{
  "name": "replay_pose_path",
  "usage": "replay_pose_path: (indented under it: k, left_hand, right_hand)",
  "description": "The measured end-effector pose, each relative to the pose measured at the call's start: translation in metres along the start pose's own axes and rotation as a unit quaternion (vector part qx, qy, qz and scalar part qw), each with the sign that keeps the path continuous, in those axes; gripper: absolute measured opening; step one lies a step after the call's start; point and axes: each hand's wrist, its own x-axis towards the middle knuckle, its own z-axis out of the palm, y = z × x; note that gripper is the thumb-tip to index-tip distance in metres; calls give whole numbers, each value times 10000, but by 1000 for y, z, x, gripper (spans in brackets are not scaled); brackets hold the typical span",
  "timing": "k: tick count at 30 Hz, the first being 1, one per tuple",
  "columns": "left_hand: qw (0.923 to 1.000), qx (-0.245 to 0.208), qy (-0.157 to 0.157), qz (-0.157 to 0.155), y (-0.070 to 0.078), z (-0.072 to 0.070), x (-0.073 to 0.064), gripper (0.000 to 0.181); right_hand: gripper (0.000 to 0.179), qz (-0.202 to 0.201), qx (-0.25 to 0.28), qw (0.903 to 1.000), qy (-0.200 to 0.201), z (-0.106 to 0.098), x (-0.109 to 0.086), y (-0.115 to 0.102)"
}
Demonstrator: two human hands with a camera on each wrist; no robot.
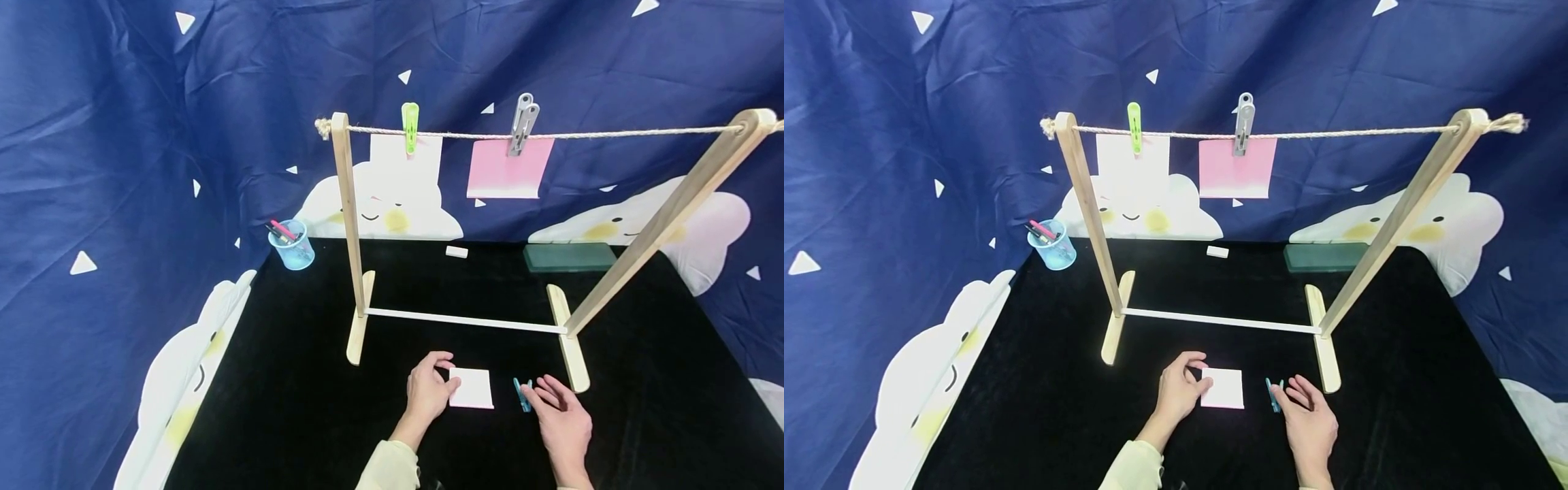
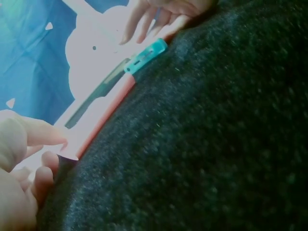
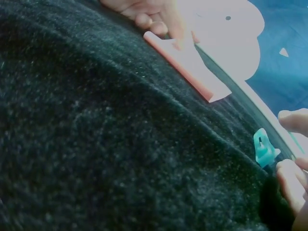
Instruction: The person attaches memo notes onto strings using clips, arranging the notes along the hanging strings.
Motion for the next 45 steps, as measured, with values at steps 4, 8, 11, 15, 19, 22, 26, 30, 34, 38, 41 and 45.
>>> replay_pose_path:
  k: [4,8,11,15,19,22,26,30,34,38,41,45]
  left_hand:
    - [9988,-488,25,-38,1,-1,2,34]
    - [9968,-798,-27,-33,2,-2,3,31]
    - [9957,-914,-95,-79,2,-2,3,30]
    - [9941,-1059,-176,-141,3,-4,3,30]
    - [9933,-1117,-232,-179,4,-5,2,32]
    - [9932,-1110,-274,-231,6,-6,1,33]
    - [9929,-1131,-281,-223,7,-5,0,30]
    - [9930,-1137,-270,-166,8,-5,-1,25]
    - [9935,-1078,-307,-186,7,-5,-3,21]
    - [9934,-1092,-329,-155,6,-5,-3,18]
    - [9930,-1140,-313,-77,5,-4,-4,16]
    - [9917,-1252,-297,18,3,-4,-4,15]
  right_hand:
    - [57,-66,-365,9993,63,2,-1,-1]
    - [58,-114,-483,9987,139,4,-1,-1]
    - [58,-133,-554,9982,203,5,-2,0]
    - [58,-194,-606,9976,278,7,-3,1]
    - [58,-382,-555,9973,301,10,-5,3]
    - [57,-547,-512,9966,338,12,-5,4]
    - [55,-769,-656,9939,444,14,-5,4]
    - [55,-856,-924,9906,539,16,-6,4]
    - [54,-856,-1082,9886,603,16,-7,4]
    - [51,-824,-1189,9873,659,16,-7,4]
    - [48,-766,-1271,9865,693,16,-7,4]
    - [44,-757,-1256,9865,726,16,-6,4]
